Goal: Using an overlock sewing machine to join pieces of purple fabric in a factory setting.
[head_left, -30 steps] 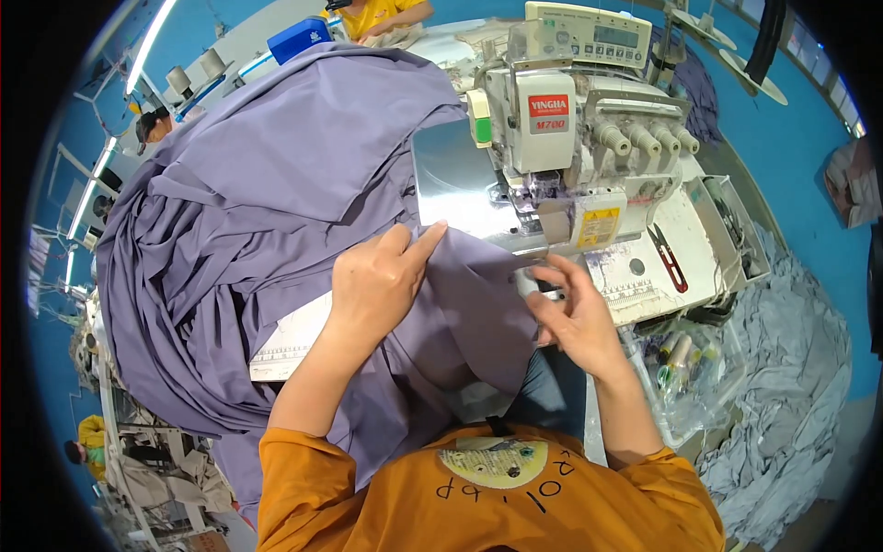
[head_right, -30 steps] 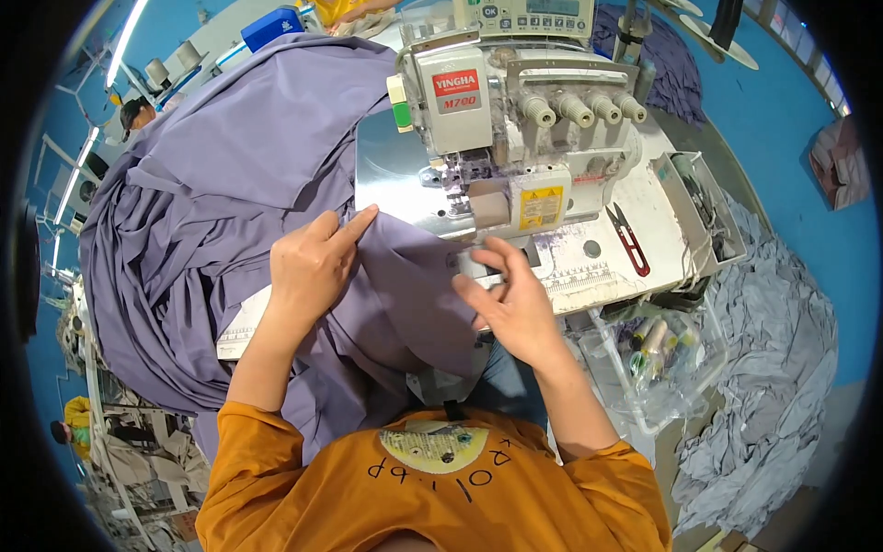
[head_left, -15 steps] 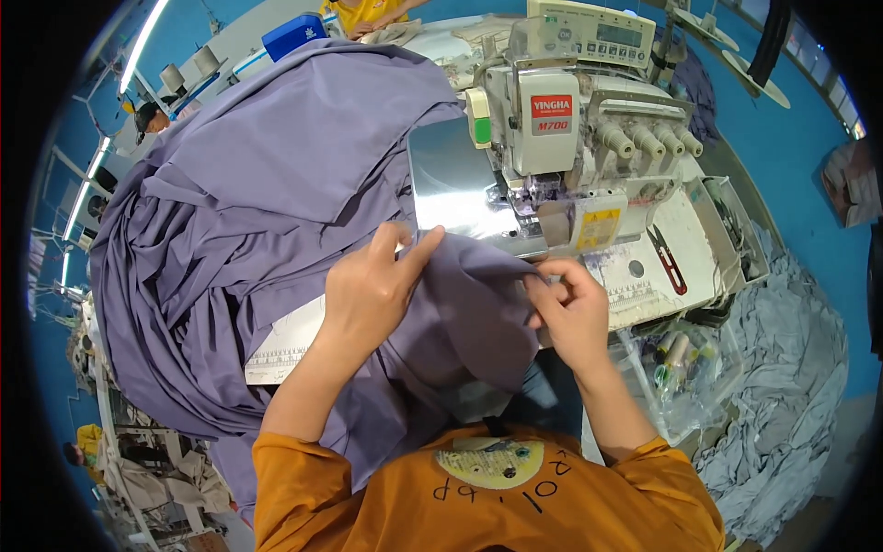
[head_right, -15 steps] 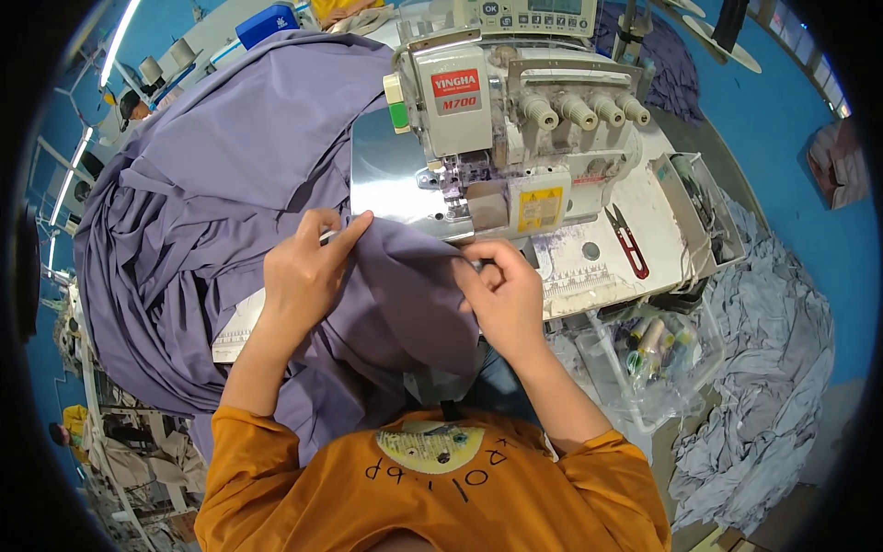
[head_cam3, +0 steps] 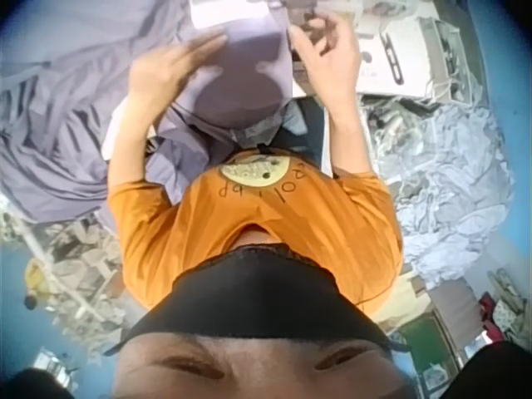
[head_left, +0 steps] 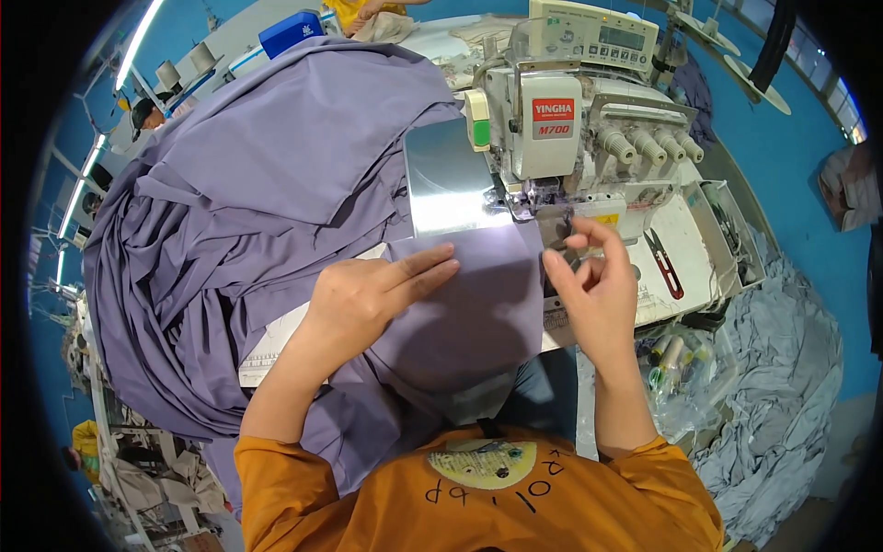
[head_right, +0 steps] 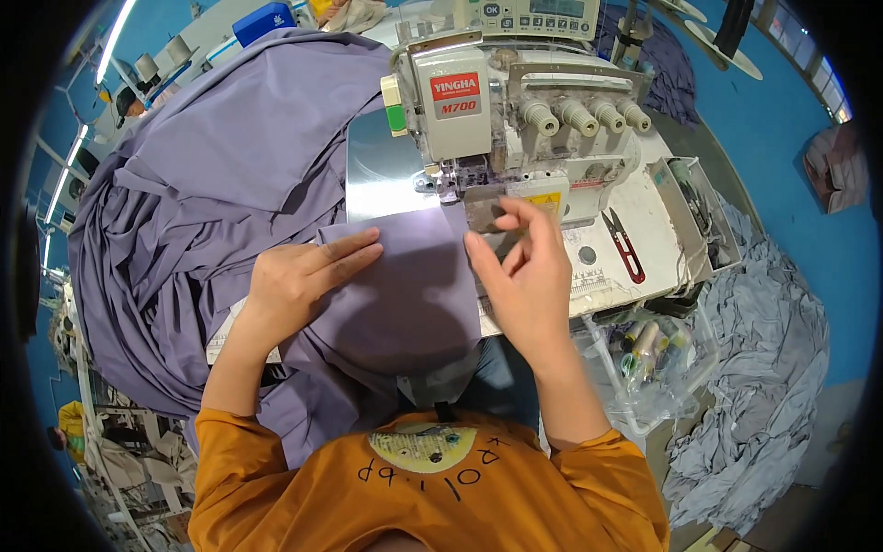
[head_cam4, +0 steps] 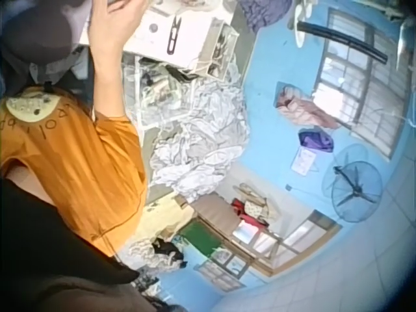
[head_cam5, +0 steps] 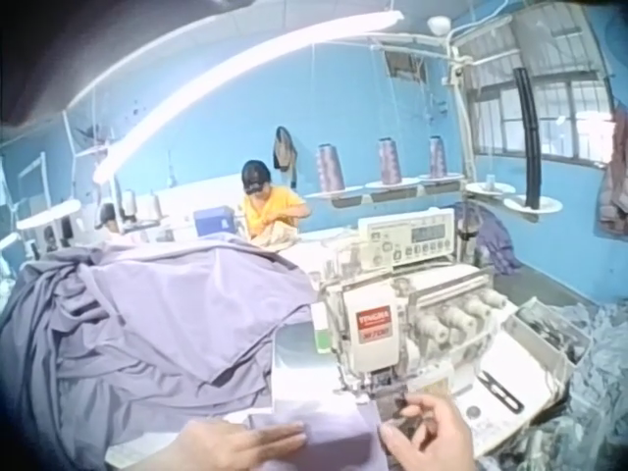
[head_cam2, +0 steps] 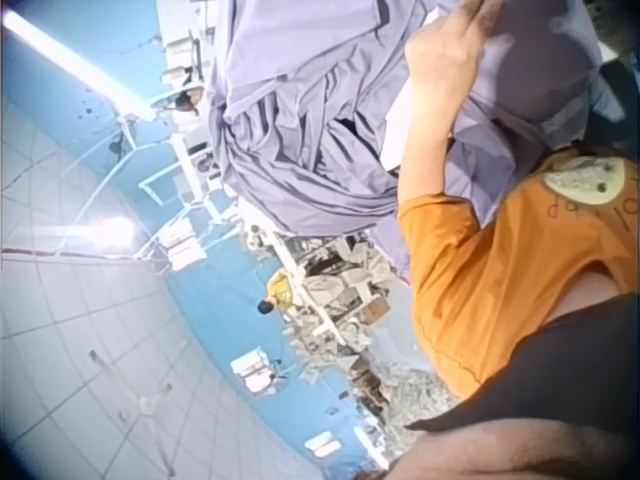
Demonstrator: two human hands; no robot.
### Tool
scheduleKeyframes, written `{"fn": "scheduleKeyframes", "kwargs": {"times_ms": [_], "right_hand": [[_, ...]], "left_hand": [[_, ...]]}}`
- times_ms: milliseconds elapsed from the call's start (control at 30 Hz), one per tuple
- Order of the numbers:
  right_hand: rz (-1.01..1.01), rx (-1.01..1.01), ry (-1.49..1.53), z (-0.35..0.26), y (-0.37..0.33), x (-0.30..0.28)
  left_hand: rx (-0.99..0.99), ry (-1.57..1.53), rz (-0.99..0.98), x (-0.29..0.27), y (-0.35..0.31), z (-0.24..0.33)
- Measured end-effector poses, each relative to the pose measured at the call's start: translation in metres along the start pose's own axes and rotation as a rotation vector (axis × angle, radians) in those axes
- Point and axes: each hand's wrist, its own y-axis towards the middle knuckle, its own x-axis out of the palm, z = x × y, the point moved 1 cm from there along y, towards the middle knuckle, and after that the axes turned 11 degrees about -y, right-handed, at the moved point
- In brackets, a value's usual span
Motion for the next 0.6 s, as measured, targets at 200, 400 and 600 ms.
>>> {"fn": "scheduleKeyframes", "kwargs": {"times_ms": [200, 400, 600], "right_hand": [[-0.310, 0.170, 0.186, 0.007, -0.027, 0.001], [-0.545, 0.331, 0.409, -0.001, -0.018, 0.009], [-0.651, 0.395, 0.371, 0.014, -0.006, 0.008]], "left_hand": [[-0.048, -0.019, 0.018, -0.003, 0.000, 0.002], [-0.054, -0.015, 0.027, -0.003, 0.002, 0.005], [-0.081, -0.022, 0.029, -0.005, 0.006, 0.011]]}}
